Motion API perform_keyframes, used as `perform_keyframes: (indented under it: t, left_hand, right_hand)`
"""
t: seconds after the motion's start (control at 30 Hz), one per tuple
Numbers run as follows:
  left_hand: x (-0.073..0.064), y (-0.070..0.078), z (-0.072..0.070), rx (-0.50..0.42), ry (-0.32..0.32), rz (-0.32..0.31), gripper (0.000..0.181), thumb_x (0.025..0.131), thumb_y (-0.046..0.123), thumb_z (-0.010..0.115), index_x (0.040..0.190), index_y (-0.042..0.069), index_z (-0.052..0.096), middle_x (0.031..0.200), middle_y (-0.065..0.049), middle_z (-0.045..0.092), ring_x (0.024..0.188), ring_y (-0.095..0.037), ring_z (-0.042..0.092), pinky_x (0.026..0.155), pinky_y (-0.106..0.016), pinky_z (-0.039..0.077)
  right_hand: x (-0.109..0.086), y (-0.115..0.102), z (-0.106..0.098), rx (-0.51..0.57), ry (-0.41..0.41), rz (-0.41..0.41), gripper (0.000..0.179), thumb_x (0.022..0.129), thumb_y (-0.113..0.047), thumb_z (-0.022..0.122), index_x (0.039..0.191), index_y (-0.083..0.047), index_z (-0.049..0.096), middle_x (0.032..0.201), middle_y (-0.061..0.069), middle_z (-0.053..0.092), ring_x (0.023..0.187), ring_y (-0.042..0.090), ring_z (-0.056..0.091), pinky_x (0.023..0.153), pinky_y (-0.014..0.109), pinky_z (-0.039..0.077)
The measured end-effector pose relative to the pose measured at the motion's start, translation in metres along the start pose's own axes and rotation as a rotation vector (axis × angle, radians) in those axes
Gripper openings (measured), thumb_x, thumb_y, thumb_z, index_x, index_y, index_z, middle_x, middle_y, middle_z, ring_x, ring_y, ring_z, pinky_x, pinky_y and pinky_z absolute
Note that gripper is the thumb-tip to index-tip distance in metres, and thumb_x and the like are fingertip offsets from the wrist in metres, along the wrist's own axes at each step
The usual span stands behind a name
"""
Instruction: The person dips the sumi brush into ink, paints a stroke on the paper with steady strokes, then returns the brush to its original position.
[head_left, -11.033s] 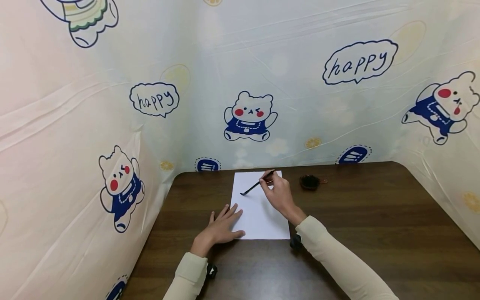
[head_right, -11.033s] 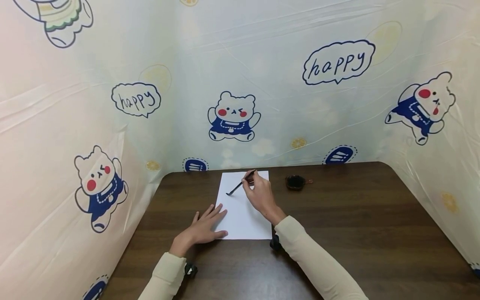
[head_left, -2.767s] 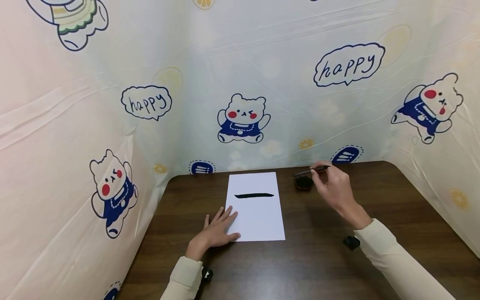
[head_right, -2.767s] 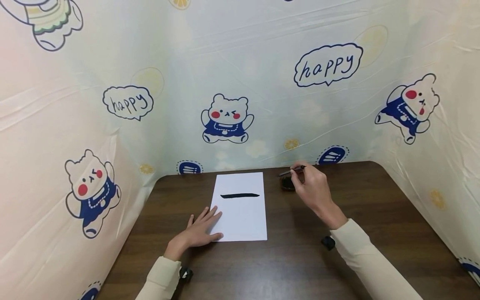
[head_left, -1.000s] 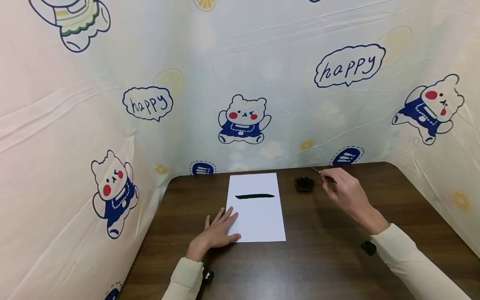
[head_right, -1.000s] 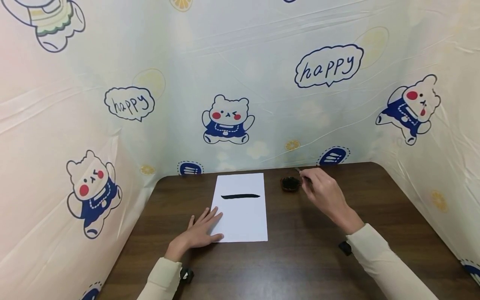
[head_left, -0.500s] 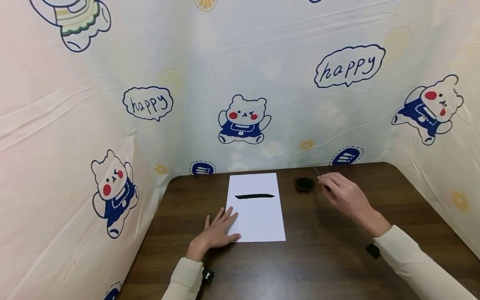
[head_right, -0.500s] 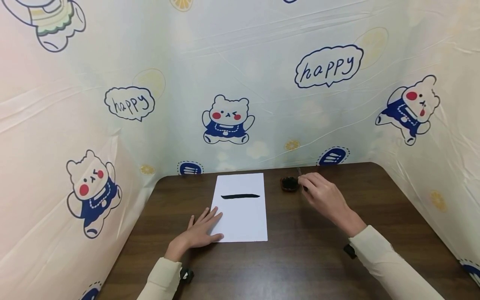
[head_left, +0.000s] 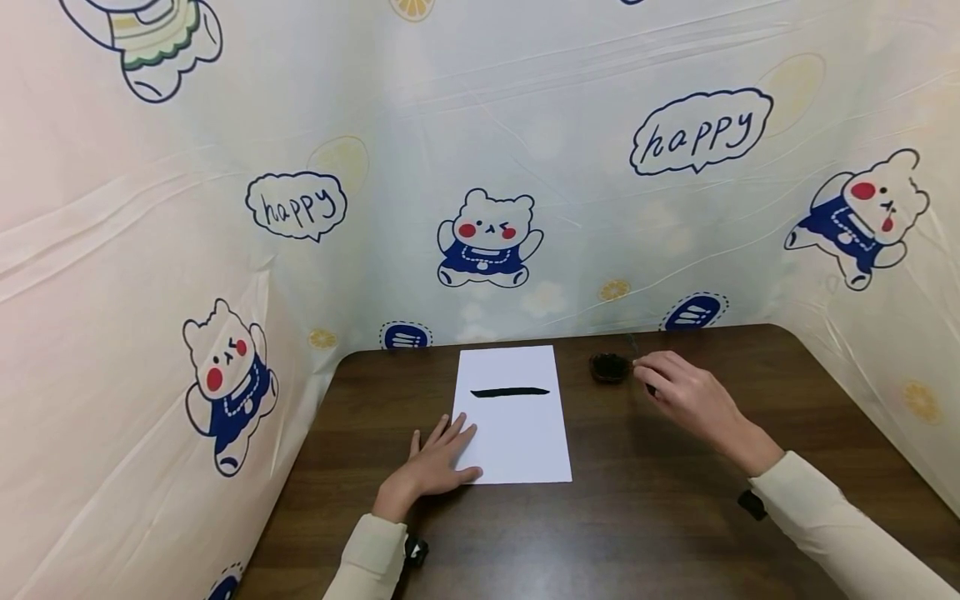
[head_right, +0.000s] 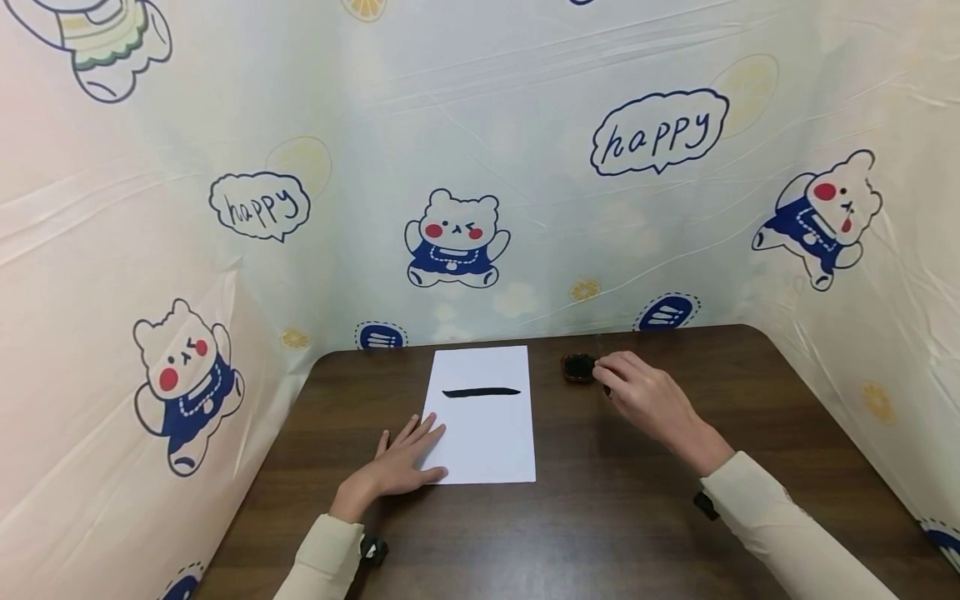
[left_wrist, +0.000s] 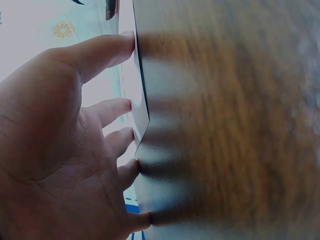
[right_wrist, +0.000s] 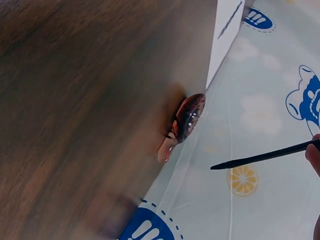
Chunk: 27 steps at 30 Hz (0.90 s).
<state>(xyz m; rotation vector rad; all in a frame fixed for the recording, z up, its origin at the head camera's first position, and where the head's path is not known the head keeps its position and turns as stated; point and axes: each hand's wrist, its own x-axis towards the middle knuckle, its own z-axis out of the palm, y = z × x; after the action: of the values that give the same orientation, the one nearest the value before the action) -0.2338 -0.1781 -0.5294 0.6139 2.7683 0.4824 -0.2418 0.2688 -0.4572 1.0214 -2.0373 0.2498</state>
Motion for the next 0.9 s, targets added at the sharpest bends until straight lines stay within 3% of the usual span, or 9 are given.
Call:
perform_keyframes:
  t: [0.27, 0.7, 0.9]
  left_hand:
    - [0.000, 0.001, 0.000, -0.005, -0.006, 0.005, 0.079, 0.092, 0.059, 0.056, 0.156, 0.025, 0.027, 0.167, -0.001, 0.011, 0.154, -0.034, 0.004, 0.111, -0.076, 0.001]
    - [-0.001, 0.003, -0.001, -0.004, -0.010, 0.004, 0.079, 0.091, 0.058, 0.057, 0.156, 0.026, 0.027, 0.167, -0.001, 0.011, 0.154, -0.034, 0.004, 0.111, -0.076, 0.000]
    - [-0.001, 0.002, 0.000, -0.005, -0.013, 0.005, 0.079, 0.091, 0.059, 0.057, 0.156, 0.025, 0.027, 0.167, -0.002, 0.011, 0.154, -0.034, 0.004, 0.111, -0.076, 0.000]
  right_hand:
    - [-0.006, 0.000, 0.001, -0.054, -0.056, -0.074, 0.039, 0.102, -0.016, 0.034, 0.107, -0.006, 0.071, 0.110, 0.014, 0.070, 0.101, 0.029, 0.066, 0.050, 0.034, 0.053]
    - [-0.019, 0.005, 0.004, -0.101, -0.135, -0.171, 0.049, 0.109, -0.023, 0.022, 0.110, -0.009, 0.069, 0.112, 0.016, 0.069, 0.102, 0.030, 0.065, 0.051, 0.033, 0.054]
    - [-0.023, 0.005, 0.006, -0.127, -0.135, -0.219, 0.047, 0.109, -0.014, 0.021, 0.106, -0.008, 0.067, 0.109, 0.016, 0.068, 0.100, 0.030, 0.065, 0.048, 0.033, 0.052]
